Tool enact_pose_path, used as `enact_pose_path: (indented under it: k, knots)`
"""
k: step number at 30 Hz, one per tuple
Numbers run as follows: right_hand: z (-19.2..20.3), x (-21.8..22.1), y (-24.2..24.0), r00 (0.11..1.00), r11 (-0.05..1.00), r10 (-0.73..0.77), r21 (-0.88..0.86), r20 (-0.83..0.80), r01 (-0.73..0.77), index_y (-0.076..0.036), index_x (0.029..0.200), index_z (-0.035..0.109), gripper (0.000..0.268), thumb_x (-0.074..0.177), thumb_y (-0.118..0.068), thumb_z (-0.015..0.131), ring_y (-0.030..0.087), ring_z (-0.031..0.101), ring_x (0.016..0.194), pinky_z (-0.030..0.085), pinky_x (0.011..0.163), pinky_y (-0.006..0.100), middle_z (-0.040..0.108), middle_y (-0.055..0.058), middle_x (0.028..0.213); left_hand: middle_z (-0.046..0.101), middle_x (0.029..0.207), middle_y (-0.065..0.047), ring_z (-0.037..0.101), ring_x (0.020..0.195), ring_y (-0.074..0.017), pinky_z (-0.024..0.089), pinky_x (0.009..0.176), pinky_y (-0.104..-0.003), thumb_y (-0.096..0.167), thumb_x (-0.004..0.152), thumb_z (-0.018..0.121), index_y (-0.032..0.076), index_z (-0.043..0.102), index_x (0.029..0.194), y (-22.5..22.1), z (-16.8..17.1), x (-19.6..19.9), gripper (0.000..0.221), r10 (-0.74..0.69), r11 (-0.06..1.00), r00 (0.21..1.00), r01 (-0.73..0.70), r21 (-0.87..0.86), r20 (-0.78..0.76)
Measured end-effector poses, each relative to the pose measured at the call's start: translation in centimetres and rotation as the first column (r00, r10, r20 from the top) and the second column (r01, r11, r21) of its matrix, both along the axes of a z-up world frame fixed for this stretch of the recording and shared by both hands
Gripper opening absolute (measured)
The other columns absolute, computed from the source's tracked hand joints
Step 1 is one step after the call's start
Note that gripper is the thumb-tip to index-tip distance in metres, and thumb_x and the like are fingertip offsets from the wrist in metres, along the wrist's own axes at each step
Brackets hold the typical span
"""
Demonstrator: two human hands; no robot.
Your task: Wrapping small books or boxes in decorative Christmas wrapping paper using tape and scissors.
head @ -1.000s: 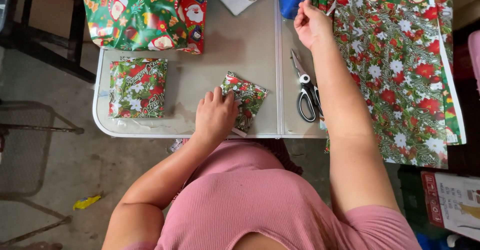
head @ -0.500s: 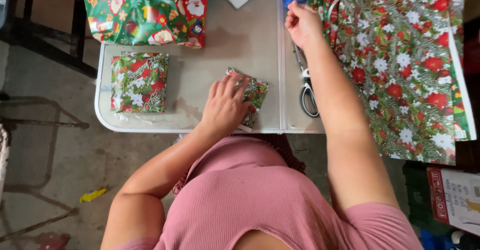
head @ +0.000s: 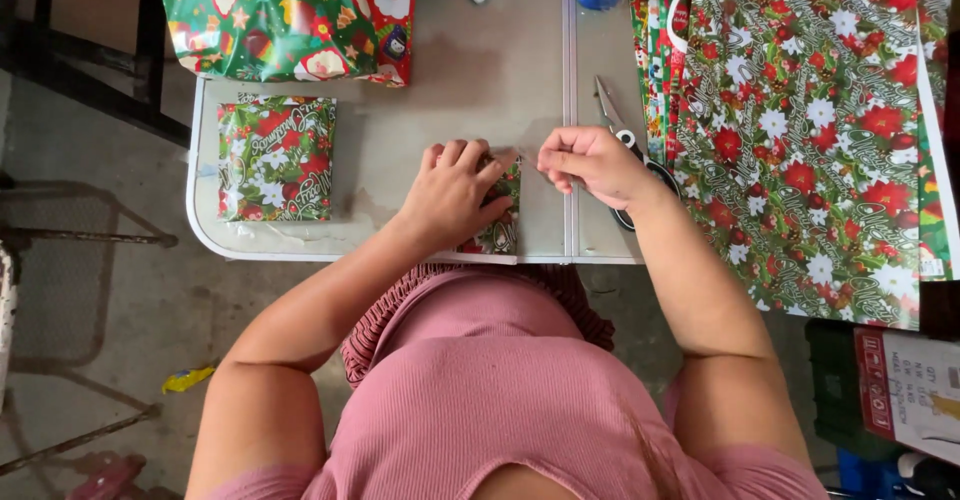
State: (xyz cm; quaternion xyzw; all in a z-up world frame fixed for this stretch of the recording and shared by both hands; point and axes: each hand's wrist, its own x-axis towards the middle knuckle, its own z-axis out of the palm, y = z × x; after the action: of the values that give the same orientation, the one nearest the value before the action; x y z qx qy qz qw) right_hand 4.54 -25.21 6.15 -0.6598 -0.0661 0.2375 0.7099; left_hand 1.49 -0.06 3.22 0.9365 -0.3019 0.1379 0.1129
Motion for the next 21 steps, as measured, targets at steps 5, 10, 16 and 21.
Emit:
enact_pose_path:
  k: [5, 10, 16, 21]
  knots:
    - [-1.0, 0.1, -0.5, 0.989, 0.988, -0.117, 0.094, -0.091, 0.126, 0.000, 0.093, 0.066, 0.010, 0.099, -0.007, 0.065, 0.011, 0.055, 0.057, 0.051, 0.050, 0.023, 0.055, 0.007, 0.065, 0.051, 0.107, -0.003, 0.053, 0.104, -0.0256, 0.042, 0.089, -0.043, 0.058, 0.087, 0.067, 0.019, 0.061, 0.115, -1.0, -0.9, 3.2, 0.048, -0.090, 0.996, 0.996, 0.090, 0.007, 0.003]
    - [-1.9, -0.1, -0.1, 0.981, 0.976, -0.193, 0.103, -0.009, 0.193, 0.000, 0.099, 0.066, 0.005, 0.097, -0.005, 0.067, 0.012, 0.061, 0.060, 0.053, 0.055, 0.022, 0.058, 0.007, 0.068, 0.054, 0.099, -0.010, 0.062, 0.094, -0.0307, 0.053, 0.081, -0.044, 0.076, 0.089, 0.057, 0.009, 0.059, 0.119, -2.5, -3.8, 7.0, 0.073, -0.180, 0.982, 0.967, 0.186, 0.020, -0.180]
    - [-2.6, -1.9, 0.7, 0.961, 0.980, -0.201, 0.055, 0.191, 0.194, 0.001, 0.114, 0.064, 0.046, 0.073, 0.012, 0.083, 0.012, 0.068, 0.085, 0.060, 0.080, 0.026, 0.064, 0.005, 0.090, 0.063, 0.105, -0.015, 0.073, 0.095, -0.0373, 0.059, 0.081, -0.046, 0.047, 0.090, 0.076, 0.008, 0.061, 0.119, -1.1, 0.3, 4.6, 0.051, -0.186, 0.980, 0.782, 0.193, -0.053, -0.595]
    - [-4.3, -3.9, 2.7, 0.959, 0.986, -0.156, 0.100, 0.236, 0.136, -0.001, 0.127, 0.055, 0.062, 0.074, 0.016, 0.082, 0.018, 0.071, 0.093, 0.062, 0.083, 0.031, 0.063, 0.007, 0.098, 0.072, 0.103, -0.015, 0.073, 0.100, -0.0361, 0.057, 0.085, -0.047, 0.040, 0.087, 0.078, 0.009, 0.068, 0.119, 1.5, 3.9, 3.4, 0.045, -0.232, 0.968, 0.431, 0.013, -0.251, -0.872]
